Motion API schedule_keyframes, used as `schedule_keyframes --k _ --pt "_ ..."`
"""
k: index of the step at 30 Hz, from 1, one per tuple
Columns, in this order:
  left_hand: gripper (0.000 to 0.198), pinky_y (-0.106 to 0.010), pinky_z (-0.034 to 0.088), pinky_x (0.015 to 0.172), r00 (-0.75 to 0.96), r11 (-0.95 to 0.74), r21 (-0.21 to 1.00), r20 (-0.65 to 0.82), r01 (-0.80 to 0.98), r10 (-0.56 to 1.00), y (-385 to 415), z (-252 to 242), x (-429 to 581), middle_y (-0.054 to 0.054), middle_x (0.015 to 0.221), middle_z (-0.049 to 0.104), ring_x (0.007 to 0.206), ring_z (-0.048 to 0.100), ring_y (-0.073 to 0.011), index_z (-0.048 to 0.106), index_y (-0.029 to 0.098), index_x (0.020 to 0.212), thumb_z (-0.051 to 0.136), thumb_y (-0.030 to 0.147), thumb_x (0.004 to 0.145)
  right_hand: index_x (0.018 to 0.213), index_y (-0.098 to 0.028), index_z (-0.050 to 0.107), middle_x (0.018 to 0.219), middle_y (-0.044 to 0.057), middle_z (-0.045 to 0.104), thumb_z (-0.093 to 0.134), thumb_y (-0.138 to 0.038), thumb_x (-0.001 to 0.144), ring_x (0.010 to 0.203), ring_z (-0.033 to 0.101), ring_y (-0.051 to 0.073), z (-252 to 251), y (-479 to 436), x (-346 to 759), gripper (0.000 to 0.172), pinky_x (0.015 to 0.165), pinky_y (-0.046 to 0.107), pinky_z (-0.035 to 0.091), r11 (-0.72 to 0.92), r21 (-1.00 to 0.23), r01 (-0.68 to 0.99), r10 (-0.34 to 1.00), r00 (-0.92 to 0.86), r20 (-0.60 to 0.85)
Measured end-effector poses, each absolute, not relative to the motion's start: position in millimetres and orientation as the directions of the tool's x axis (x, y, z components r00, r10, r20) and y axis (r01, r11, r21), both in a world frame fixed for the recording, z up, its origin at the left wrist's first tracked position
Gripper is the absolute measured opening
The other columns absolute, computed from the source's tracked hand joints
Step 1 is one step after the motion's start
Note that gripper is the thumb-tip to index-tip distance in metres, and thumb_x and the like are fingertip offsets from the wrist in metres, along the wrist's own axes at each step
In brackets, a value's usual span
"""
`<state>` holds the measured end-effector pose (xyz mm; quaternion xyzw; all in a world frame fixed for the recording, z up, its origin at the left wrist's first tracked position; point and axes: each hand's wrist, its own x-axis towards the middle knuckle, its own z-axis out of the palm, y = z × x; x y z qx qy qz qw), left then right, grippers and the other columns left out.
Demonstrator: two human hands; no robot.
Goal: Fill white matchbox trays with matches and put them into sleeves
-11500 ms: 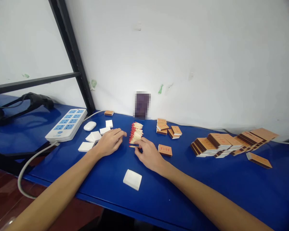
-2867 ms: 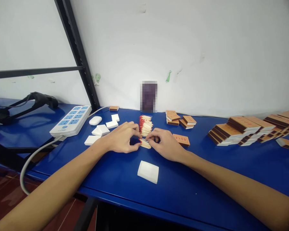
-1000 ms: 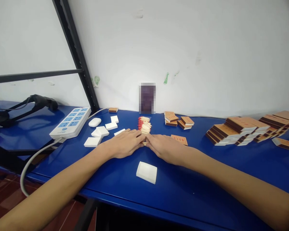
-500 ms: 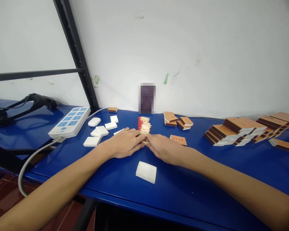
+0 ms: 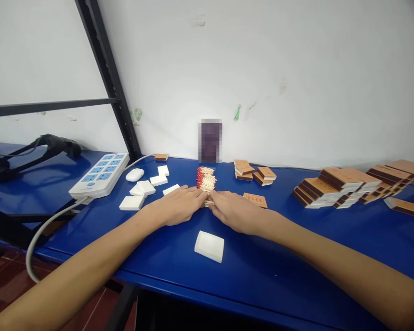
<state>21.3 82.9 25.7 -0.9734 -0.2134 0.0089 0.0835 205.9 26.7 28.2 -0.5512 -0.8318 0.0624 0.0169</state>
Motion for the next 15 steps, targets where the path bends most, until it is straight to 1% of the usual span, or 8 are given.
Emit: schedule_keyframes --k 5,9,11,13,15 --pt "0.027 -0.036 0.04 0.081 0.91 -0.895 -0.173 0.014 0.41 0.414 82.7 26.4 21.0 -0.01 0.101 0.06 0.095 0.058 -0.0245 0.046 0.015 0.107 0.045 0.003 0.082 0.092 -0.014 0.054 0.092 0.011 0.066 0.041 -0.021 0.092 0.079 0.062 0.02 28.1 28.1 204.1 0.016 0.062 0.03 0.035 0.383 -0.179 0.906 0.92 -0.392 -0.013" --pt "0.019 -0.035 0.04 0.077 0.909 -0.898 -0.14 0.033 0.416 0.416 76.2 32.4 18.0 -0.009 0.098 0.059 0.089 0.057 -0.0228 0.047 0.016 0.101 0.041 0.005 0.087 0.083 -0.016 0.054 0.081 0.007 0.064 0.042 -0.024 0.09 0.066 0.056 0.015 35.4 27.1 209.0 0.016 0.056 0.027 0.032 0.382 -0.242 0.892 0.916 -0.4 -0.031" --pt "0.014 -0.034 0.04 0.075 0.909 -0.905 -0.087 0.042 0.417 0.415 68.4 39.4 16.2 -0.008 0.094 0.058 0.084 0.055 -0.0211 0.047 0.016 0.099 0.038 0.008 0.091 0.081 -0.017 0.055 0.077 0.005 0.063 0.044 -0.025 0.089 0.06 0.051 0.012 47.1 21.7 211.3 0.016 0.053 0.026 0.03 0.385 -0.294 0.875 0.905 -0.421 -0.068" --pt "0.01 -0.032 0.04 0.072 0.923 -0.923 0.007 0.002 0.385 0.385 58.4 47.1 14.2 -0.006 0.088 0.058 0.076 0.054 -0.0184 0.047 0.016 0.091 0.037 0.013 0.094 0.077 -0.017 0.056 0.072 0.003 0.061 0.046 -0.027 0.088 0.055 0.048 0.01 61.7 13.3 212.2 0.018 0.049 0.025 0.028 0.354 -0.349 0.867 0.89 -0.427 -0.158" --pt "0.013 -0.03 0.04 0.069 0.936 -0.932 0.09 -0.055 0.352 0.348 48.4 53.4 11.8 -0.004 0.083 0.056 0.071 0.051 -0.0168 0.048 0.017 0.087 0.038 0.018 0.096 0.075 -0.017 0.058 0.061 0.0 0.058 0.048 -0.029 0.086 0.05 0.044 0.01 74.3 4.0 211.6 0.019 0.047 0.024 0.027 0.348 -0.41 0.843 0.851 -0.468 -0.239"
